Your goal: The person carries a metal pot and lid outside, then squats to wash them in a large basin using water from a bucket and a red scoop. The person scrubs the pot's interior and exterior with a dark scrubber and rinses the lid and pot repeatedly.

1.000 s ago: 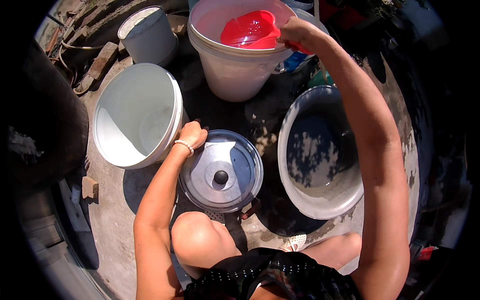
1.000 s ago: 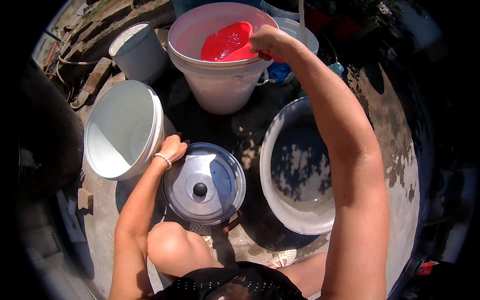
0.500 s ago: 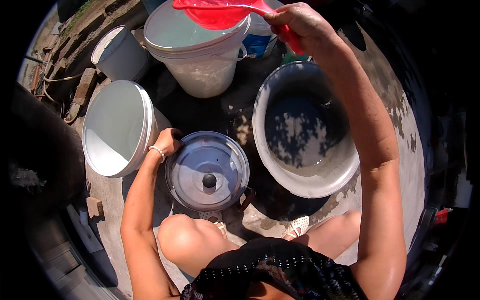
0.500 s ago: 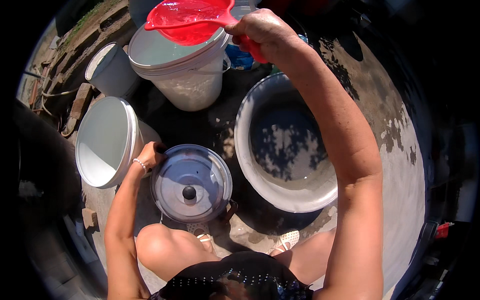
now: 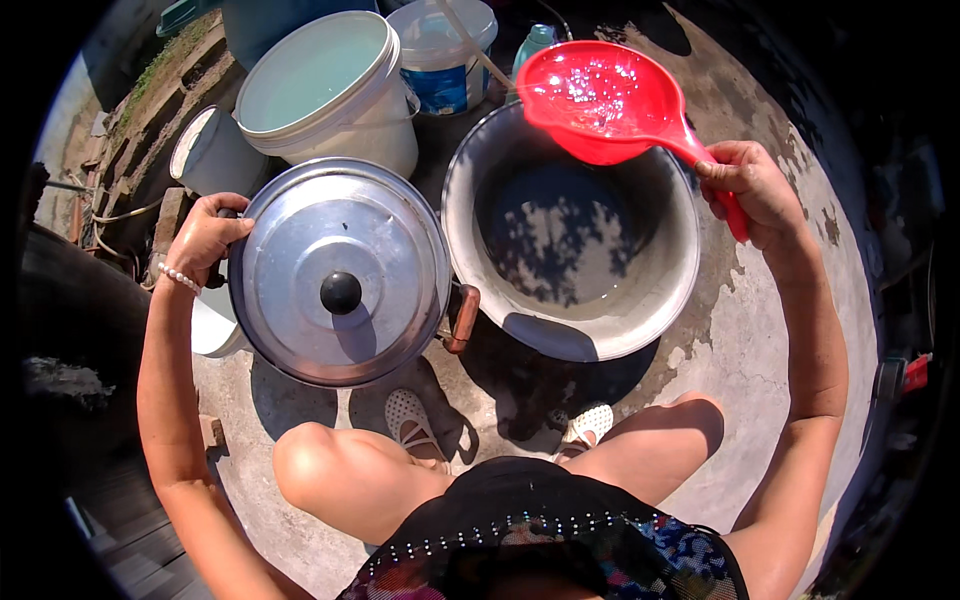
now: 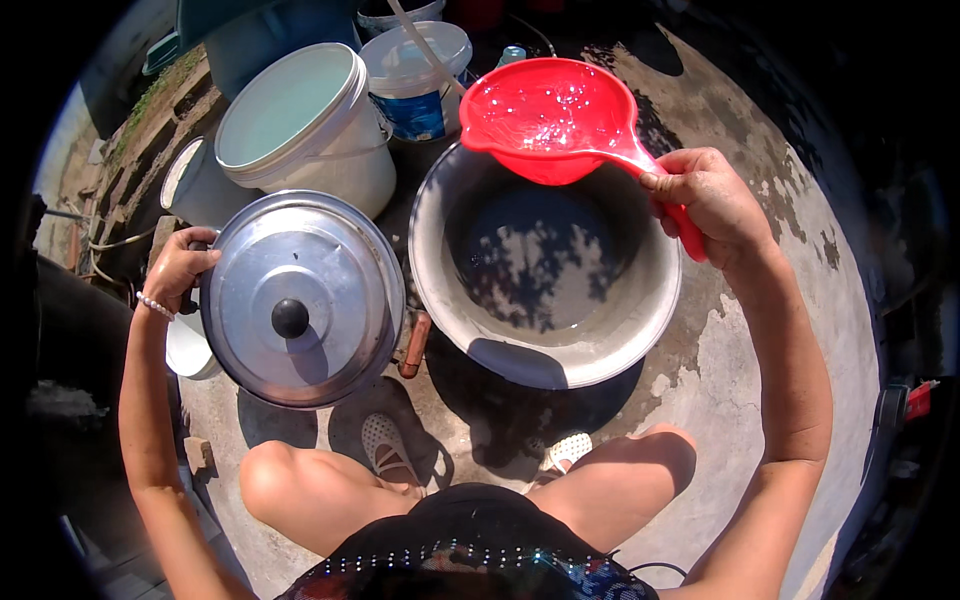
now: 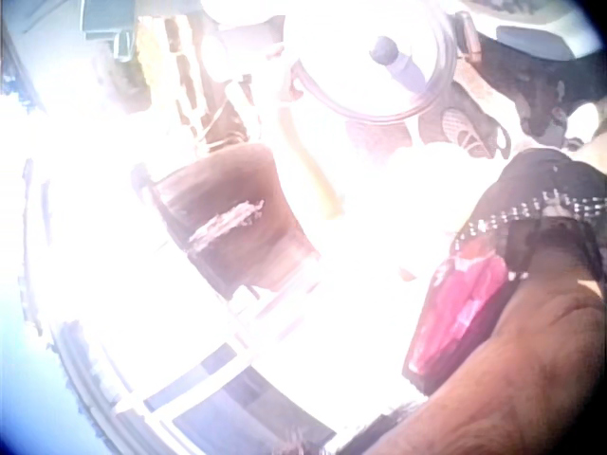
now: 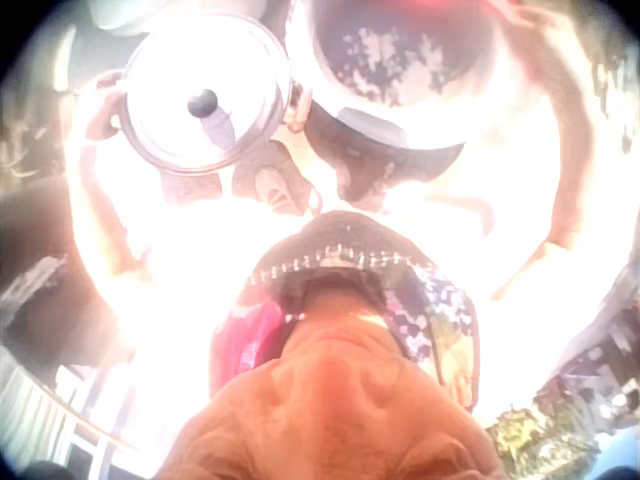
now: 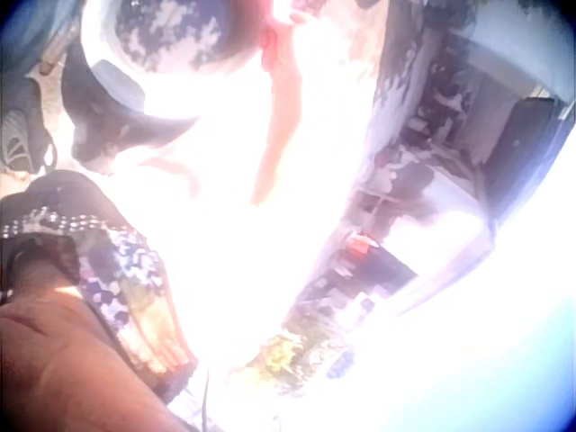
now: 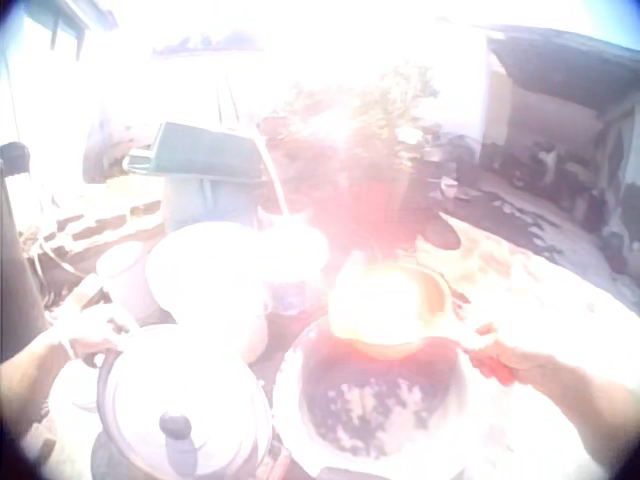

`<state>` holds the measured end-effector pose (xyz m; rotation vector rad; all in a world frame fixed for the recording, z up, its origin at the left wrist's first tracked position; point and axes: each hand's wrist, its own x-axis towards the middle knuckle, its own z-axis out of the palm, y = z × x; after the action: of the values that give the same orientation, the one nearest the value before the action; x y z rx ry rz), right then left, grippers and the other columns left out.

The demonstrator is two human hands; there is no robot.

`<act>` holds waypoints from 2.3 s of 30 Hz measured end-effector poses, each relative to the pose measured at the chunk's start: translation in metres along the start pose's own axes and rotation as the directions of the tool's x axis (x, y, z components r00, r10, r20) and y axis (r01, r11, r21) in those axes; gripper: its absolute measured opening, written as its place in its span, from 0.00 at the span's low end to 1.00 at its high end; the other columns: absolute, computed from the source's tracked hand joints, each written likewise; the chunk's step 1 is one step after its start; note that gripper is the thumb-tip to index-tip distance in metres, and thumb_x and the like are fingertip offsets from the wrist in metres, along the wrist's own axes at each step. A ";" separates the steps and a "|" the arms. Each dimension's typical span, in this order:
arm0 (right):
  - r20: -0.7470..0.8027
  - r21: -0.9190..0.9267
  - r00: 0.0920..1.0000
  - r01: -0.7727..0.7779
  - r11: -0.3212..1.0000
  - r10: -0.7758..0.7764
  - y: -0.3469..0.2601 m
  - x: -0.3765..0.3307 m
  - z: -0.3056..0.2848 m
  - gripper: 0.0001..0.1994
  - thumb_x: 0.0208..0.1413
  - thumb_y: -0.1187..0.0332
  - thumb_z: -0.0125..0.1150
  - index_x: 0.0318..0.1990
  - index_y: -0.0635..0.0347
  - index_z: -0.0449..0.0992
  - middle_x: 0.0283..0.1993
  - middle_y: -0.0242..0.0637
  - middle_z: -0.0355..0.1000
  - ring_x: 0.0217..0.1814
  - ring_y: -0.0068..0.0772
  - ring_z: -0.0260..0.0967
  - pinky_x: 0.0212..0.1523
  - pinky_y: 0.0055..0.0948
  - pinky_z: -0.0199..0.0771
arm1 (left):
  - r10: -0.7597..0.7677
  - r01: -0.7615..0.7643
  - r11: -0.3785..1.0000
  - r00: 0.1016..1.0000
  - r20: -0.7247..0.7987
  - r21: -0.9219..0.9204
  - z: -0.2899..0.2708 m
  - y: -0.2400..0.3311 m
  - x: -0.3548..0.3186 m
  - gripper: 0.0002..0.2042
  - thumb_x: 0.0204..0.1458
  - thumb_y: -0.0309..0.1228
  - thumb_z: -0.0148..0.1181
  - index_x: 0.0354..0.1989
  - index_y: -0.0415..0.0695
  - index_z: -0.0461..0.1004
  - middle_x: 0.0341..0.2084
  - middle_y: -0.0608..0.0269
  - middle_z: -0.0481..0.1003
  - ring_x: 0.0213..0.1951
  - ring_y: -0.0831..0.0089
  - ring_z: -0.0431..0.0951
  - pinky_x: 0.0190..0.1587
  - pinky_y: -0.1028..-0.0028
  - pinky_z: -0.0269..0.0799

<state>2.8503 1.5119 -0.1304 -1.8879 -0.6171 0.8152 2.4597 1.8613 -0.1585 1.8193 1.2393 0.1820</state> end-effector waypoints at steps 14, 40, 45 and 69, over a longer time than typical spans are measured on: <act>-0.234 -0.070 0.958 -0.188 0.980 0.167 0.127 -0.028 -0.117 0.06 0.51 0.73 0.56 0.26 0.68 0.71 0.17 0.35 0.65 0.14 0.24 0.60 0.14 0.24 0.59 | 0.256 -0.256 0.966 0.967 -0.002 0.021 0.271 0.155 0.069 0.12 0.44 0.24 0.61 0.39 0.38 0.75 0.32 0.59 0.76 0.34 0.72 0.75 0.40 0.74 0.71; -0.264 -0.897 0.931 -0.139 0.420 -0.254 0.075 0.022 -0.042 0.09 0.45 0.65 0.60 0.29 0.60 0.72 0.28 0.44 0.72 0.34 0.48 0.70 0.34 0.41 0.67 | -0.102 0.027 0.978 0.929 -0.355 -0.209 0.386 0.023 0.128 0.13 0.33 0.22 0.55 0.32 0.39 0.73 0.29 0.53 0.76 0.32 0.66 0.76 0.37 0.72 0.69; -0.151 -0.973 0.900 -0.064 0.220 -0.408 0.072 0.019 -0.023 0.07 0.44 0.69 0.59 0.29 0.59 0.67 0.28 0.44 0.71 0.33 0.48 0.70 0.33 0.43 0.68 | -0.077 -0.013 0.969 0.932 -0.355 -0.246 0.386 0.009 0.131 0.14 0.32 0.23 0.56 0.33 0.39 0.73 0.26 0.54 0.76 0.30 0.65 0.76 0.37 0.72 0.69; 0.488 -0.868 0.423 0.331 -0.370 -0.764 -0.134 0.187 0.296 0.07 0.43 0.75 0.56 0.32 0.66 0.75 0.28 0.46 0.75 0.31 0.38 0.76 0.27 0.30 0.76 | -0.046 -0.065 0.957 0.927 -0.372 -0.283 0.381 0.002 0.109 0.11 0.41 0.26 0.54 0.35 0.41 0.70 0.29 0.47 0.75 0.35 0.52 0.75 0.40 0.61 0.71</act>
<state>2.7378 1.8692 -0.1556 -2.0933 -2.1480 -1.1497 2.7275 1.7247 -0.4172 1.5752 1.3801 0.7110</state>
